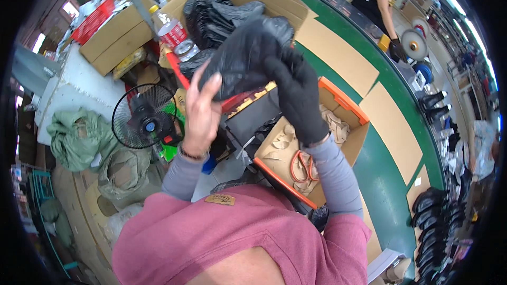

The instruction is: The recorder is manufacturing shoes by trimming excess black material from the edges of shoe components using scissors and organizing them into stacks.

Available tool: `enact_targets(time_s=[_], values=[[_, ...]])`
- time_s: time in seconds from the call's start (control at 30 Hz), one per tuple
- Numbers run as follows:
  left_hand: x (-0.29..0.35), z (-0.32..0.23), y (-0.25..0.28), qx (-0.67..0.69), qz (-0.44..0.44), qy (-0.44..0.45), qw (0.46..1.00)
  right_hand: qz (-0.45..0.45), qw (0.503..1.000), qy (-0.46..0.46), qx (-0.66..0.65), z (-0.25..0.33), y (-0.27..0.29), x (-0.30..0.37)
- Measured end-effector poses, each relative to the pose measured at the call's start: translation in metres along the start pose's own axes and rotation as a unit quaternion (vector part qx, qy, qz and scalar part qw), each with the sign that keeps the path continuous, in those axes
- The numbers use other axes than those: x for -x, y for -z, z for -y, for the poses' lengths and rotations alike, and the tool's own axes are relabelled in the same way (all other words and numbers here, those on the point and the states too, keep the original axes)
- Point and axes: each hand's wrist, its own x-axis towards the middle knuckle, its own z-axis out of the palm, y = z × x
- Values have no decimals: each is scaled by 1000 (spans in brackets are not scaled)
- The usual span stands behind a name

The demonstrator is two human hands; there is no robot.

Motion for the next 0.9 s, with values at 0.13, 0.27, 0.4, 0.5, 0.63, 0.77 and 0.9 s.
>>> enact_targets(time_s=[0.13,0.27,0.4,0.5,0.63,0.77,0.9], values=[[-48,-31,23,-459,-52,-207,863,24,1000,6,-5,-8,-28,-43],[-58,-29,44,-589,-95,-238,766,-3,998,-59,19,-53,-49,-60],[-59,-7,72,-695,-82,-155,697,19,987,-127,95,-93,-47,-66],[-52,5,77,-751,-78,-89,650,10,982,-144,121,-127,-41,-68],[-56,21,86,-735,-99,-294,603,-34,983,-89,159,-156,-33,-71],[-66,45,102,-532,17,-311,788,-40,923,69,378,-130,-45,-71],[-61,53,110,-515,15,-275,812,32,911,84,403,-132,-41,-71]])
